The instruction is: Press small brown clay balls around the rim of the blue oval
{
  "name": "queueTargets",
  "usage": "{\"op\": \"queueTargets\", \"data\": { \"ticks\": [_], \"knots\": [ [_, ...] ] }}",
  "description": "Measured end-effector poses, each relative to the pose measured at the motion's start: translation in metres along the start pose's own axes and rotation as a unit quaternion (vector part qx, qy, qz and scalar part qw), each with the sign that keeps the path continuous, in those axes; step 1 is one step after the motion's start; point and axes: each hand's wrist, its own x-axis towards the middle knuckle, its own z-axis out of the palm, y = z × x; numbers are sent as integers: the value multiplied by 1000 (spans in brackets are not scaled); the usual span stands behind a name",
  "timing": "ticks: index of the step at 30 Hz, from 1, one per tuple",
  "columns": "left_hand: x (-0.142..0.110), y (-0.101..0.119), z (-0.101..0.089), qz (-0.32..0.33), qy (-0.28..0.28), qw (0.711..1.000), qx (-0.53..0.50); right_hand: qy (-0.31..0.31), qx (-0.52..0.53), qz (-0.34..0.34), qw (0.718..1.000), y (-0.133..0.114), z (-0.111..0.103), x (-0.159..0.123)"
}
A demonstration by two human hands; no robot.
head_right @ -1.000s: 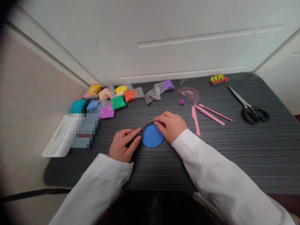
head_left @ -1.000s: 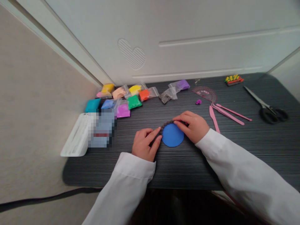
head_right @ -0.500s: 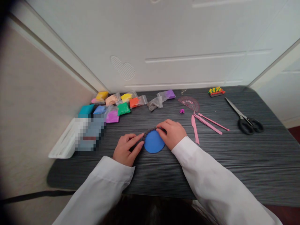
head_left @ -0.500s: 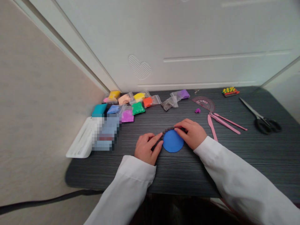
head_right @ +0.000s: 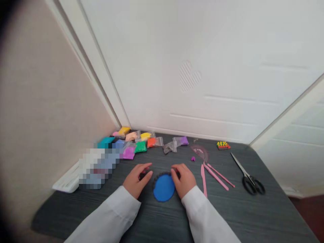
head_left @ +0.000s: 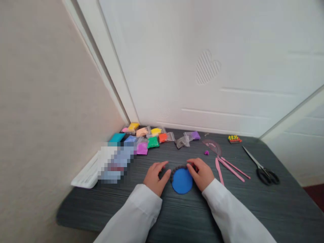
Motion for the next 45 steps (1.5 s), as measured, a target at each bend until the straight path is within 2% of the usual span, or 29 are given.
{"op": "queueTargets", "data": {
  "ticks": [2,4,7,10,16,22,26,29,33,38,45],
  "knots": [
    [25,5,-4,7,13,1000,10,26,4,-3,1000,3,3,1],
    [57,11,-4,41,34,998,24,47,10,-12,999,7,5,3],
    [102,19,3,78,54,994,56,77,21,-23,997,13,9,5],
    [125,19,16,109,36,990,82,99,38,-27,994,15,11,7],
    [122,-5,29,148,12,986,75,121,77,13,990,12,10,9],
    [118,-17,37,178,-27,983,-33,130,102,70,984,13,20,32],
    [116,-19,38,144,-51,981,-123,121,121,107,979,13,29,48],
    [112,-19,38,102,-80,971,-199,108,146,129,975,12,29,50],
    [109,-17,43,46,-113,948,-294,94,192,133,968,13,26,46],
    [112,-14,43,19,-148,916,-372,122,248,153,949,15,26,45],
    [117,-11,32,-24,-215,840,-497,123,299,155,934,12,18,45]
  ]
}}
